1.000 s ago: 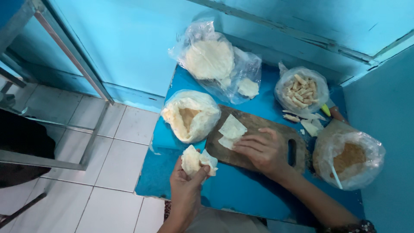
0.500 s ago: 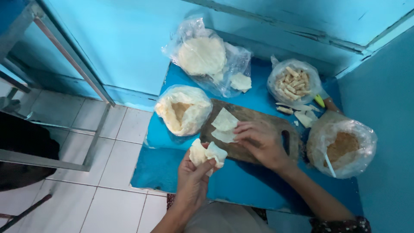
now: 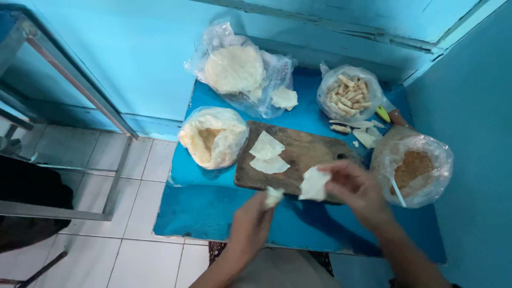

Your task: The person assembles filled wafer snacks at a small blue table. They take thin wafer pieces, spoon brown filling from a plastic bag onto a wafer, fold or press the pieces together, and set finished snacks aside, repeating the cycle while occasionally repositioning the cutting board and ingredients.

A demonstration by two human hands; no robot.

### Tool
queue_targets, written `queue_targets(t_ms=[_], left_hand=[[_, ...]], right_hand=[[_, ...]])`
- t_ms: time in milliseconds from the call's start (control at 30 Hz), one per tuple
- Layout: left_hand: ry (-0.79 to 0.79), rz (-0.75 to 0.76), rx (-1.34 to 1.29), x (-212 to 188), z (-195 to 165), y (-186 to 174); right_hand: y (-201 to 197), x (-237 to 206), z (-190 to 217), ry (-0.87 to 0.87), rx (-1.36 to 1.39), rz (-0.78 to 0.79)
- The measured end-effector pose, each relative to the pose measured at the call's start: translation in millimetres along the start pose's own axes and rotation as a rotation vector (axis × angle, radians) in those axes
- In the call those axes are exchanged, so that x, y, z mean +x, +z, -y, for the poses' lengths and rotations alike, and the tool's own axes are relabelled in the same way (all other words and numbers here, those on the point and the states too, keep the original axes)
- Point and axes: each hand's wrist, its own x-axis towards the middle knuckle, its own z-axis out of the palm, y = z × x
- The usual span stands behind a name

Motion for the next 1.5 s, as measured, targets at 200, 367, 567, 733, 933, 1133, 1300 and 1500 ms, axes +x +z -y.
queue_targets(t_ms=[200, 367, 567, 733, 933, 1133, 1300, 1500], left_hand=[[0.623, 0.079, 0.683, 5.0, -17.3, 11.4], [0.496, 0.287, 0.255, 23.5, -54.2, -48.9], [0.471, -0.056, 0.152, 50.9, -83.5, -98.5], [0.05, 0.163, -0.046, 67.5, -67.6, -77.2], [-0.181, 0.185, -0.596, 69.9, -38.5, -60.5], [-0.22, 0.342, -0.646, 75.7, -32.3, -55.9], [-0.165, 0.405, -0.563, 87.4, -31.6, -58.7], [-0.019, 0.065, 0.098, 94.4, -30.7, -41.8]], right_hand=[[8.5, 21.5, 64.9, -0.427, -0.969, 0.126], [34.0, 45.5, 107.8, -0.58, -0.835, 0.333], [42.1, 68.0, 110.1, -0.487, -0.724, 0.601], [41.3, 81.1, 82.9, -0.405, -0.521, 0.557], [33.7, 81.0, 45.1, 0.024, 0.221, 0.623], [34.0, 69.9, 21.5, 0.184, 0.528, 0.567], [31.1, 65.6, 16.6, 0.28, 0.551, 0.511], [39.5, 70.6, -8.3, 0.057, 0.127, 0.216]])
